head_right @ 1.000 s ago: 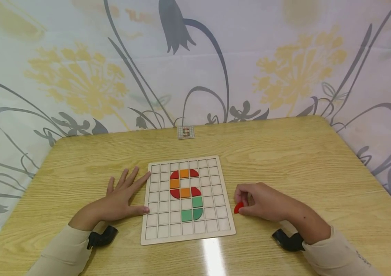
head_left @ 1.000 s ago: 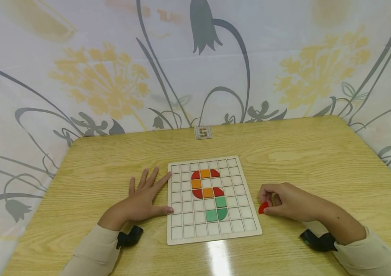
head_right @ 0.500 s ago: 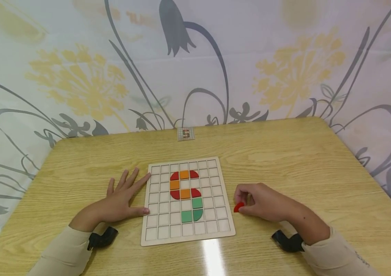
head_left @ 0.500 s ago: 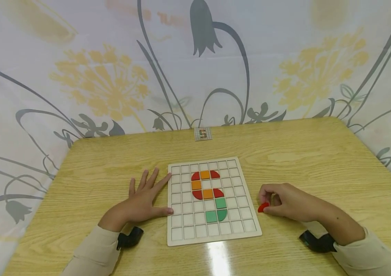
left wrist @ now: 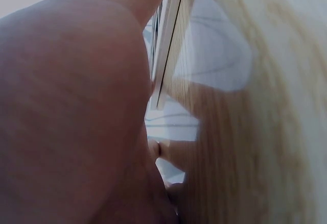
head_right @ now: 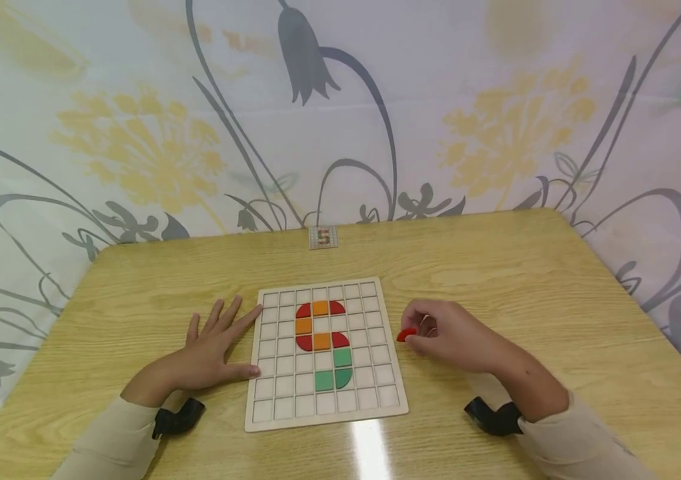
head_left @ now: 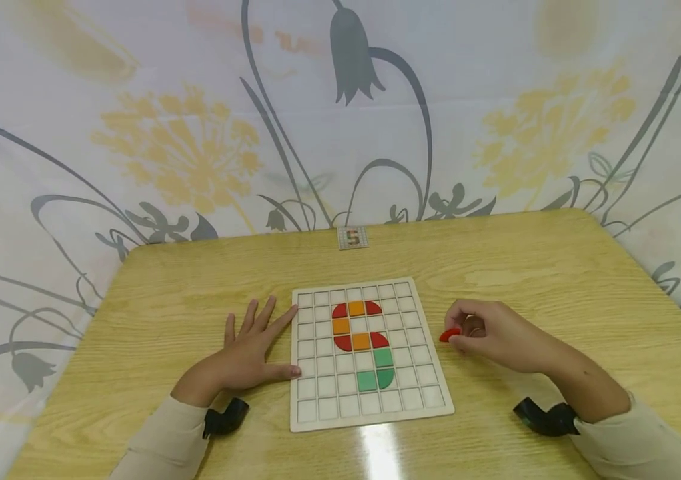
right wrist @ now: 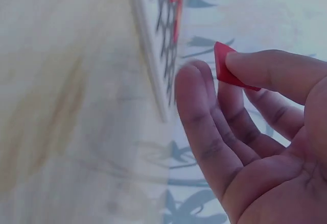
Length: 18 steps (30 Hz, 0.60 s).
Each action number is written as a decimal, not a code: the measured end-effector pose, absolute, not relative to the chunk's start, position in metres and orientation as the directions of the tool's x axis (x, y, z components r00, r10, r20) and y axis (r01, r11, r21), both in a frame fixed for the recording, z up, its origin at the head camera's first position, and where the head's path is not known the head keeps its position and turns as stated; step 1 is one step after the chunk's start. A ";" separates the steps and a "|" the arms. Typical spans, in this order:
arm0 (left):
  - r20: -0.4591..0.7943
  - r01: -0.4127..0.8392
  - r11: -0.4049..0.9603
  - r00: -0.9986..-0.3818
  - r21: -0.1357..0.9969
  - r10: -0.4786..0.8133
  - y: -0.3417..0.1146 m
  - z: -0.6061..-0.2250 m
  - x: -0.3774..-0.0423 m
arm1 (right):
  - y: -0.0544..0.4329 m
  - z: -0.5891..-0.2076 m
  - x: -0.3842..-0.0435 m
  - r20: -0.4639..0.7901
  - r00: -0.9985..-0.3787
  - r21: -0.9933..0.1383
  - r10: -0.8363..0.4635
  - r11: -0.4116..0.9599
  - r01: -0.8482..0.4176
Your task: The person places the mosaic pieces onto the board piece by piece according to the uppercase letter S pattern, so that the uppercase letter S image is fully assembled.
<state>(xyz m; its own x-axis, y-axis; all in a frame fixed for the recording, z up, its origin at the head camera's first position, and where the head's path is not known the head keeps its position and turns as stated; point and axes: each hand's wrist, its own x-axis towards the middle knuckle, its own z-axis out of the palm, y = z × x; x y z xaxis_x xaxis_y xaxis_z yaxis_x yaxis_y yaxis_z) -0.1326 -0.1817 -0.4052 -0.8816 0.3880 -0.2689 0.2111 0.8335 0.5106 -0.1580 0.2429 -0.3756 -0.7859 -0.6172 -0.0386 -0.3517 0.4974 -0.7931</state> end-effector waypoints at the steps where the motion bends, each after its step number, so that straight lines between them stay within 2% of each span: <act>1: -0.269 0.210 0.833 -0.882 0.511 0.388 -0.182 -0.406 -0.132 | 0.240 -0.374 -0.159 -0.025 -0.789 -0.790 -0.614 0.496 -0.361; 7: -0.265 0.209 0.829 -0.883 0.518 0.388 -0.182 -0.407 -0.131 | 0.222 -0.366 -0.163 0.065 -0.793 -0.775 -0.606 0.470 -0.423; 18: -0.262 0.213 0.832 -0.884 0.512 0.388 -0.182 -0.406 -0.132 | 0.189 -0.355 -0.170 0.131 -0.787 -0.777 -0.603 0.430 -0.459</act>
<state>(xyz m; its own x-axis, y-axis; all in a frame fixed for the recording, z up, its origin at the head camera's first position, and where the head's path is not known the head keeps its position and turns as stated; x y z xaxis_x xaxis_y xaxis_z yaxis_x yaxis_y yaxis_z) -0.1318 -0.1822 -0.4064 -0.8837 0.3877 -0.2621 0.2132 0.8321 0.5120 -0.1696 0.1893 -0.3547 -0.7866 -0.6033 0.1312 -0.4593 0.4297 -0.7774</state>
